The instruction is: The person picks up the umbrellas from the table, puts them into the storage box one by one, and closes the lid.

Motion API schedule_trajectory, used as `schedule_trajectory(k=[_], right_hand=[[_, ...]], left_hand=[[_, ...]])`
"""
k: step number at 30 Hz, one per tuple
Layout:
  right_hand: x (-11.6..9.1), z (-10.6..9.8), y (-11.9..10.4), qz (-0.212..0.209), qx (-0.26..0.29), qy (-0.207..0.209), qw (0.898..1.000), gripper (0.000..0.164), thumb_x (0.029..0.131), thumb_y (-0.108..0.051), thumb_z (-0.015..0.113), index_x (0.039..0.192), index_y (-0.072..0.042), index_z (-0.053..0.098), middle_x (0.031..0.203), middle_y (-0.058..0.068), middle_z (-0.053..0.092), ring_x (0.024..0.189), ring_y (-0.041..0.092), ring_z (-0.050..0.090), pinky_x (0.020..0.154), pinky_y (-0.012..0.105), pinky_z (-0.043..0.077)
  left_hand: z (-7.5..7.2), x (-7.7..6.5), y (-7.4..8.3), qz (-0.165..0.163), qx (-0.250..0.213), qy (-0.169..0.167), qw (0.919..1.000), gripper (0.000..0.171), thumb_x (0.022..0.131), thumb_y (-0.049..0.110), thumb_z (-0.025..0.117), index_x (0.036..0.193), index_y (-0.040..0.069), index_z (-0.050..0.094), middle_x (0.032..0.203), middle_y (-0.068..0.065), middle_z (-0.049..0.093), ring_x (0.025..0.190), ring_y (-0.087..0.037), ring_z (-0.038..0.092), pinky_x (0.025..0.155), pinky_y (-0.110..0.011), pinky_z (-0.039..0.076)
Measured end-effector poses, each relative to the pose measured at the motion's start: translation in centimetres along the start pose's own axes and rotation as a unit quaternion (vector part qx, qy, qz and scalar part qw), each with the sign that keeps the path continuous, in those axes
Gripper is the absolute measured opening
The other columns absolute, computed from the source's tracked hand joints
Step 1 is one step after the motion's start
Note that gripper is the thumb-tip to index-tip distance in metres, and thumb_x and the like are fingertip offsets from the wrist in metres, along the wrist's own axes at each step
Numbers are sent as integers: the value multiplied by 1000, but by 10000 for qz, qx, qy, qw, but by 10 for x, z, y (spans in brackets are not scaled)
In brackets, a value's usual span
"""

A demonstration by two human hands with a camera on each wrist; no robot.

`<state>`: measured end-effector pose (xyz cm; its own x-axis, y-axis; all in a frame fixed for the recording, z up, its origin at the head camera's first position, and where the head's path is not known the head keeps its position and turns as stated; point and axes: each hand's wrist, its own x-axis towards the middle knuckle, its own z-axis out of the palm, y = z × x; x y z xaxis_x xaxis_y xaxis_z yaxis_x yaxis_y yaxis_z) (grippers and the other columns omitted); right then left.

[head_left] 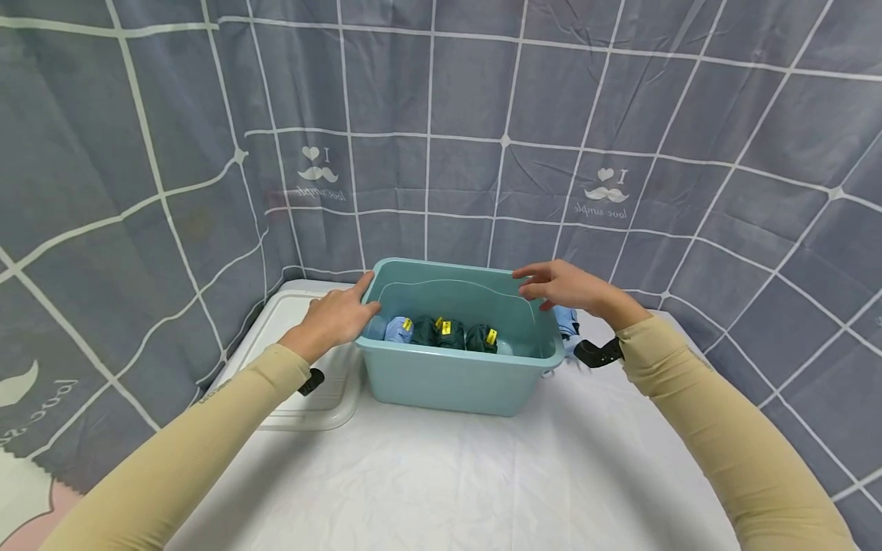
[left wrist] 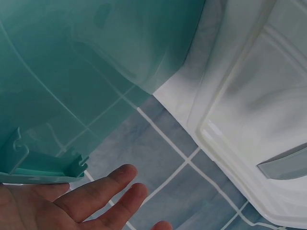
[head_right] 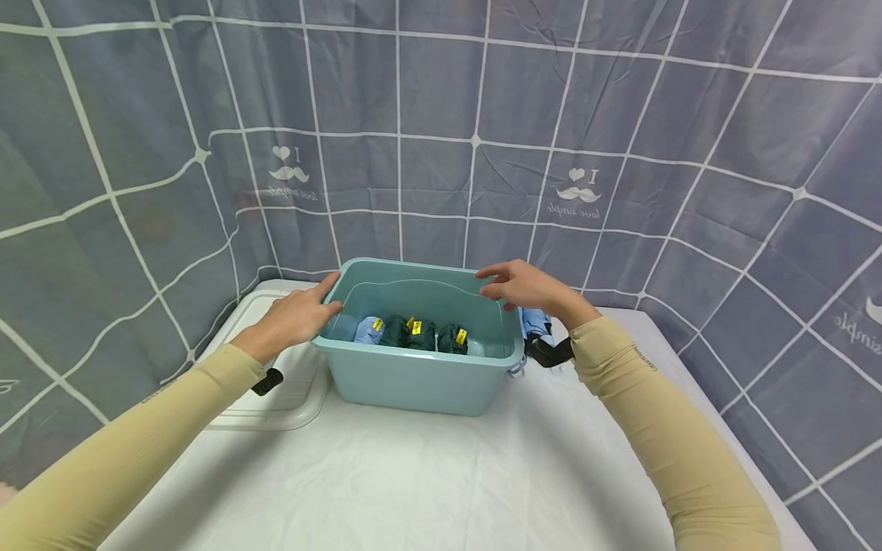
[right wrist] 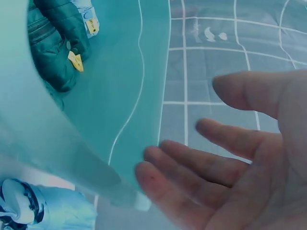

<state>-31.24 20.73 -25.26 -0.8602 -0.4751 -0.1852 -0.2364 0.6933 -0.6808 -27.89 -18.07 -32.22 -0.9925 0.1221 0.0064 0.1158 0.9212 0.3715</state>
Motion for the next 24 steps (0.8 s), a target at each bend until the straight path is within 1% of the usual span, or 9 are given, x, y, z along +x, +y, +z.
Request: schedule_trajectory(k=[4,10,12,16,19,24], right_hand=[[-5,-4,7,-114,182,454,9987,54,103,-23,57,154,-12,42,151,20,49,133,39,53,100,51,51],[-9,-11,23,-15,388,914,9951,55,103,-21,56,155,-12,39,150,21,49,133,38,53,99,48,52],[-11,-11,28,-13,474,1009,9938,56,104,-21,55,156,-11,37,151,22,47,132,39,54,100,49,52],[-13,-11,38,15,567,1168,9915,57,104,-21,55,157,-11,35,151,23,46,129,37,55,97,44,54],[-15,-12,46,44,637,1211,9906,59,104,-21,54,158,-10,33,151,24,46,128,37,55,95,41,55],[-16,-13,61,83,755,1228,9895,61,105,-21,53,160,-9,28,152,26,45,131,39,54,100,50,51]], left_hand=[[0,0,0,2,-8,0,10000,73,100,45,34,164,21,9,151,-24,47,134,-46,49,103,-71,31],[0,0,0,11,11,30,10000,73,100,45,34,164,21,10,151,-24,48,133,-46,50,102,-71,32],[0,0,0,9,13,55,10000,73,99,45,34,164,21,11,150,-24,49,133,-45,51,101,-71,32],[0,0,0,40,22,81,10000,73,100,45,34,164,20,11,150,-24,49,133,-46,51,101,-71,32],[1,1,0,61,31,91,9999,72,100,45,35,164,19,12,149,-25,49,133,-47,51,101,-71,33],[2,0,-1,32,46,99,9999,73,100,45,35,164,20,12,150,-24,49,133,-46,50,101,-71,33]])
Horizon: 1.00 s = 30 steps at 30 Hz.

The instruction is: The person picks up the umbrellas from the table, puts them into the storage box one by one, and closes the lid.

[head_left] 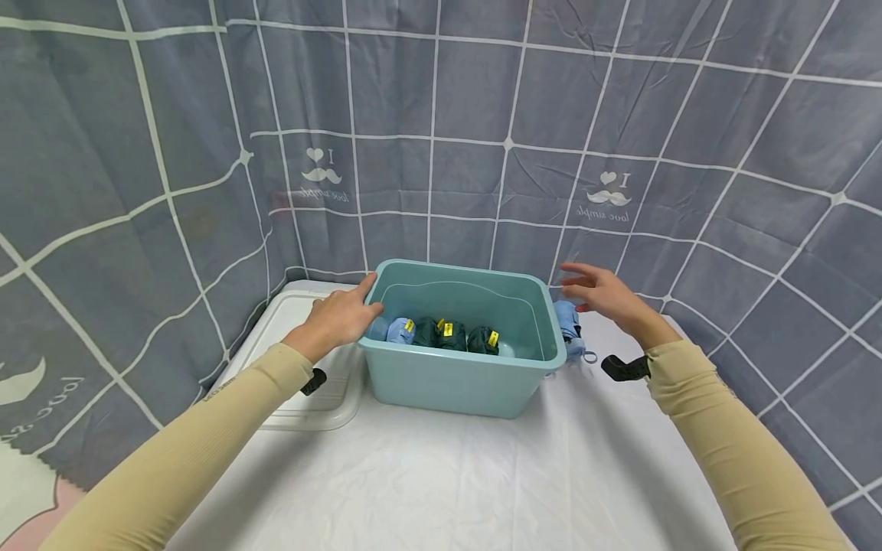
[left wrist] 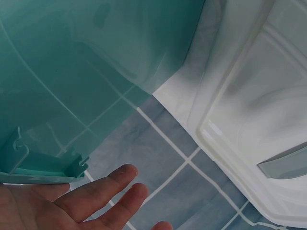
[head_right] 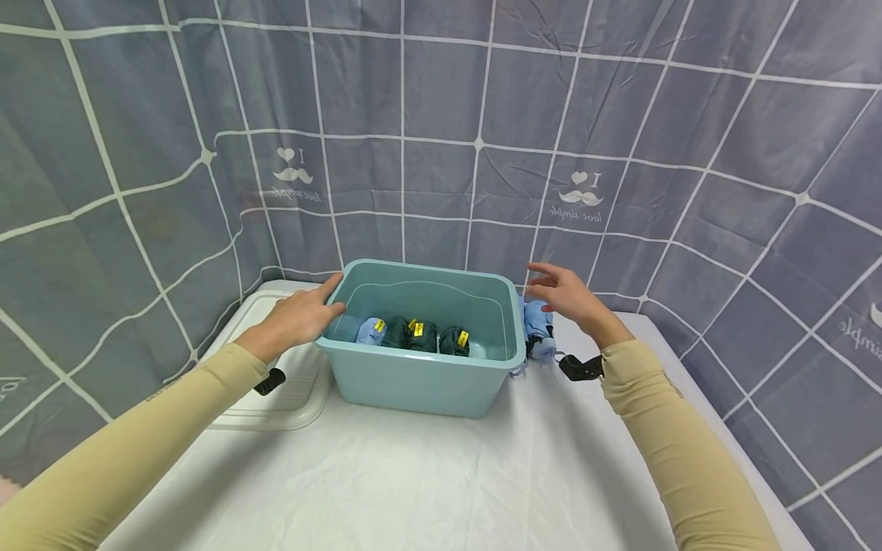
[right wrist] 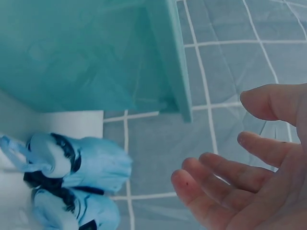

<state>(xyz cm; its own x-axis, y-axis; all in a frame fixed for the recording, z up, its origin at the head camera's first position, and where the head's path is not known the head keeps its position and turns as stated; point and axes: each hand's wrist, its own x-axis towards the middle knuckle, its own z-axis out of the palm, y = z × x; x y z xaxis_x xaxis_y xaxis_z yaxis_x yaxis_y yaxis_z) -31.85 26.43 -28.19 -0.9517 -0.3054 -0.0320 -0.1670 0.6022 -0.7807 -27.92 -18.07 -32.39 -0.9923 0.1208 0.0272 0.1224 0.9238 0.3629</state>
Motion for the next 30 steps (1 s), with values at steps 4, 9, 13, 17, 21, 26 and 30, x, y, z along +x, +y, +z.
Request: schedule_trajectory(k=[4,9,13,17,21,26,30], right_hand=[[0,-2,13,42,94,18,9999,62,106,-20,51,160,-8,25,153,28,42,135,42,50,103,53,49],[-1,-2,28,214,225,118,9995,63,105,-22,53,160,-7,25,155,26,41,138,44,46,103,54,48],[-2,-1,38,360,269,184,9988,64,105,-23,52,160,-6,25,155,26,41,138,45,45,103,53,48],[-1,0,48,414,311,266,9983,64,105,-24,53,160,-6,25,155,27,40,137,45,45,100,48,51],[3,0,60,504,283,398,9975,65,104,-29,54,160,-7,27,153,27,42,133,43,48,94,40,54],[7,1,73,563,347,511,9965,65,104,-30,53,159,-5,29,153,28,42,131,42,48,85,29,55],[10,3,81,634,395,562,9956,65,104,-30,54,158,-4,30,153,28,43,132,44,47,83,26,55]], left_hand=[[-1,0,0,-31,-16,-5,10000,73,99,45,35,164,21,11,151,-24,48,134,-46,50,102,-71,32],[-1,-1,1,-23,-40,-39,10000,73,100,45,34,164,20,11,151,-24,48,134,-47,50,103,-72,31],[0,0,1,-3,-29,-52,10000,73,100,45,34,164,19,12,150,-25,48,133,-47,50,102,-71,32],[0,-1,1,-18,-37,-47,10000,73,100,45,35,164,19,11,151,-24,48,132,-47,51,102,-72,31],[0,-1,0,-21,-41,-67,10000,73,100,45,35,164,20,10,151,-24,48,132,-47,51,102,-72,31],[0,-1,0,-29,-36,-71,10000,73,100,46,35,164,20,10,151,-24,48,132,-47,51,102,-71,32],[0,0,1,-35,-36,-42,10000,73,100,46,35,164,20,11,150,-24,48,132,-47,51,101,-71,32]])
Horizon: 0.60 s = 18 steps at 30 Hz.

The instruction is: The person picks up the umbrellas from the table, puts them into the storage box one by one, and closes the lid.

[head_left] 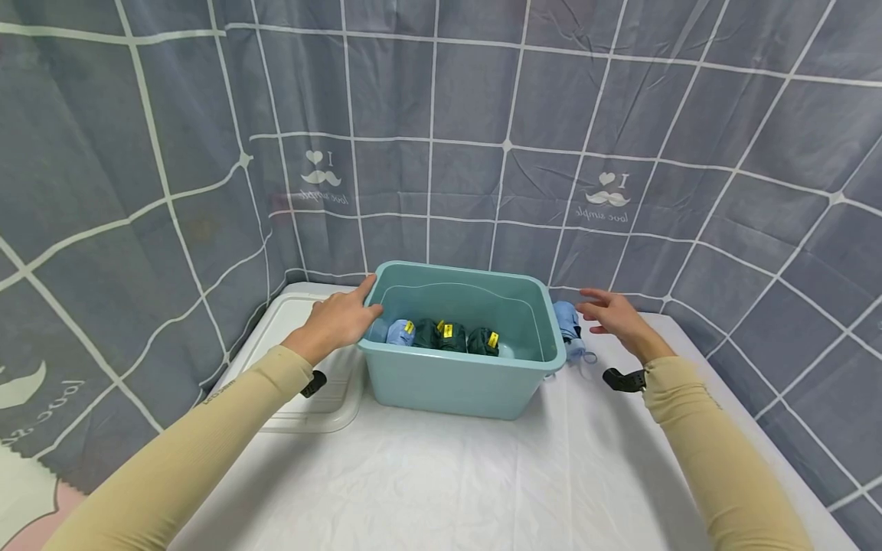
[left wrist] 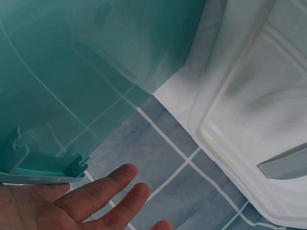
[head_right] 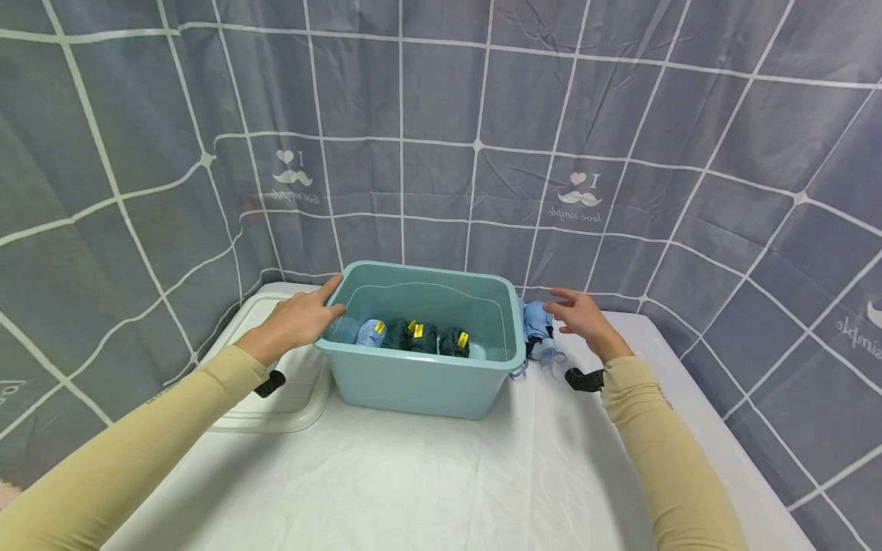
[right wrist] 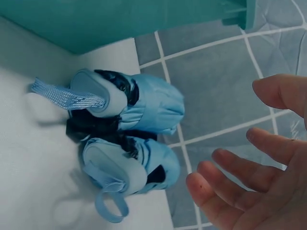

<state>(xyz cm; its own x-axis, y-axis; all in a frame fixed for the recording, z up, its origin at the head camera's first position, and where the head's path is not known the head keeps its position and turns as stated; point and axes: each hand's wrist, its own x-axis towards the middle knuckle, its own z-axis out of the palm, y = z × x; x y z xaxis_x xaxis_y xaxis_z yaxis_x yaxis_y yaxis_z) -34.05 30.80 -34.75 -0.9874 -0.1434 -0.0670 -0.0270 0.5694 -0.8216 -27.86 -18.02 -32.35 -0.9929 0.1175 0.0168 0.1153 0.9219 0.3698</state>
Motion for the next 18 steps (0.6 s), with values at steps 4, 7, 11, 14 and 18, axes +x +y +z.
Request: schedule_trajectory(k=[4,7,11,14,18], right_hand=[[5,3,5,140,39,28,9999,65,103,-29,56,157,-3,31,151,30,43,133,46,47,84,29,55],[8,4,10,204,88,15,9998,66,103,-28,56,158,-3,30,152,31,40,136,47,44,87,32,55],[11,6,15,309,174,9,9994,68,103,-30,56,159,-5,27,154,30,38,139,47,41,94,38,53],[13,8,18,384,250,4,9989,69,103,-31,56,160,-5,25,156,29,37,140,47,39,103,49,48],[14,10,22,462,254,-8,9986,71,103,-32,55,161,-5,22,157,29,36,143,47,36,110,57,40]], left_hand=[[0,0,-1,11,-3,25,10000,73,99,45,35,164,20,12,150,-25,49,131,-47,52,101,-70,33],[0,-1,0,11,-11,35,10000,73,99,45,35,164,21,11,149,-25,50,130,-46,53,101,-70,34],[-1,-1,0,0,-10,28,10000,73,99,45,35,164,20,11,149,-25,49,130,-46,53,101,-70,33],[0,-1,0,-5,-23,18,10000,73,99,45,35,164,20,11,150,-25,49,131,-47,52,102,-70,33],[0,0,0,-1,-31,15,10000,74,99,46,35,164,20,11,150,-24,49,132,-46,52,102,-70,33]])
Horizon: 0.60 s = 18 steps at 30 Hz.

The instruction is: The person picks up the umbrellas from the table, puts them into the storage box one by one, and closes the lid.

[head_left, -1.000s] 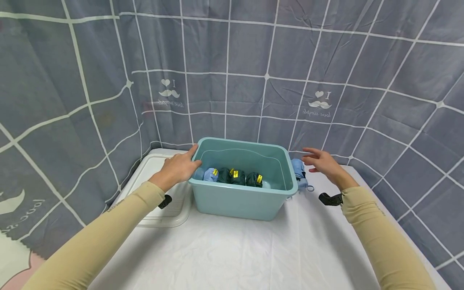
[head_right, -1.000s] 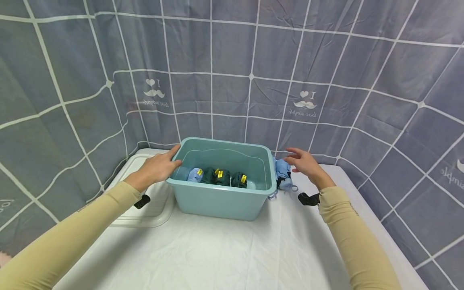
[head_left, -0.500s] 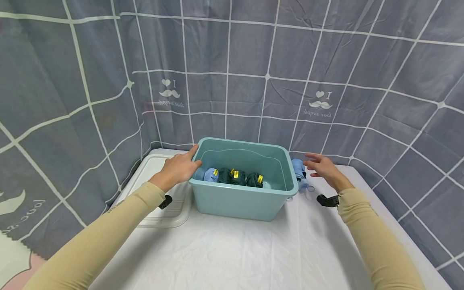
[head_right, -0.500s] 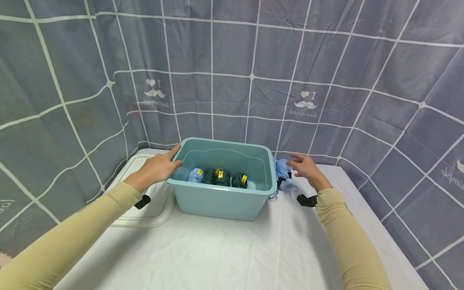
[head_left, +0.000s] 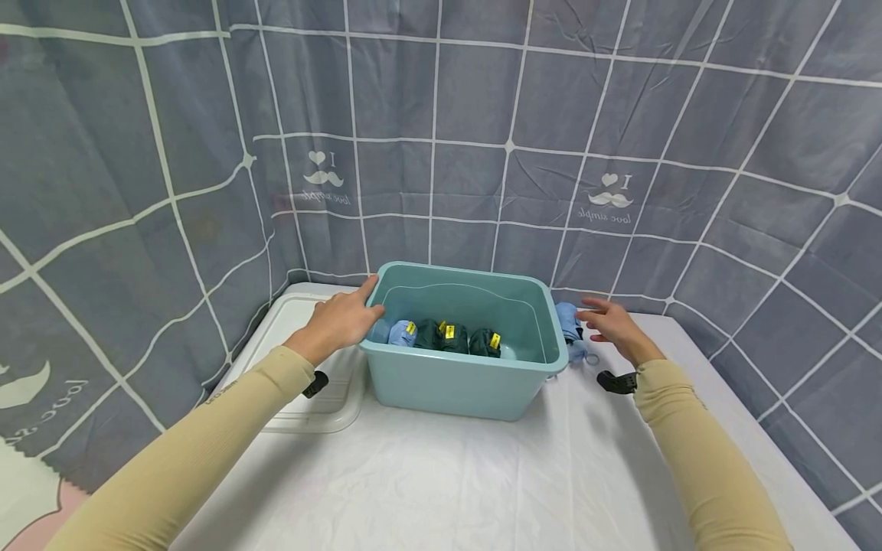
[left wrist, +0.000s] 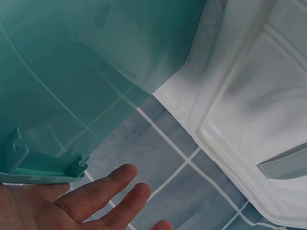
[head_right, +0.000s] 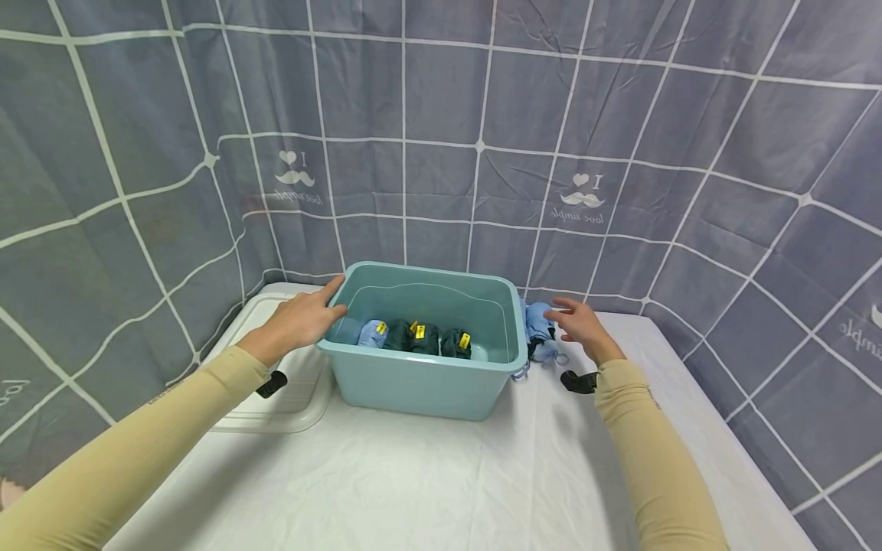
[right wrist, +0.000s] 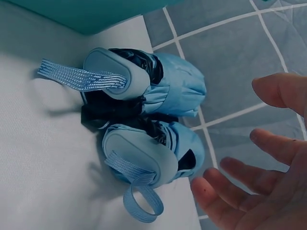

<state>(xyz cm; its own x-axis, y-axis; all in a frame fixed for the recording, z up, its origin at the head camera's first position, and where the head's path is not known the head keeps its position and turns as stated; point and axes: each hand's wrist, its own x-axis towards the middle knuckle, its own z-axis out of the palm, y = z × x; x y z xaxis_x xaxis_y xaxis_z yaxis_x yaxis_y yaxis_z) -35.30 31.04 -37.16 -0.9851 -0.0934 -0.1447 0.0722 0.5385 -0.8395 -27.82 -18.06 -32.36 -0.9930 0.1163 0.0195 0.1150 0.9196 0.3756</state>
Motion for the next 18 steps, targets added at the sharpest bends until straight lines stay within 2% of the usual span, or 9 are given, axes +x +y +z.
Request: schedule_trajectory(k=[5,10,18], right_hand=[[3,2,2,144,-69,26,9999,72,103,-31,55,161,-4,20,157,30,34,143,49,34,110,57,40],[7,5,5,296,-45,100,9995,69,103,-28,55,160,-5,23,155,30,36,139,47,39,110,57,40],[10,8,11,462,-58,-116,9989,73,104,-33,53,162,-8,18,157,29,33,138,44,40,108,56,43]], left_hand=[[1,1,-1,6,-10,-15,10000,74,100,46,35,164,20,10,150,-25,48,132,-46,51,102,-71,32],[0,0,0,-16,-33,-6,10000,74,99,46,35,164,20,11,150,-24,49,132,-46,52,102,-71,32],[-1,-1,0,-11,-65,-9,10000,74,100,46,36,164,20,11,150,-25,49,132,-45,52,103,-70,32]])
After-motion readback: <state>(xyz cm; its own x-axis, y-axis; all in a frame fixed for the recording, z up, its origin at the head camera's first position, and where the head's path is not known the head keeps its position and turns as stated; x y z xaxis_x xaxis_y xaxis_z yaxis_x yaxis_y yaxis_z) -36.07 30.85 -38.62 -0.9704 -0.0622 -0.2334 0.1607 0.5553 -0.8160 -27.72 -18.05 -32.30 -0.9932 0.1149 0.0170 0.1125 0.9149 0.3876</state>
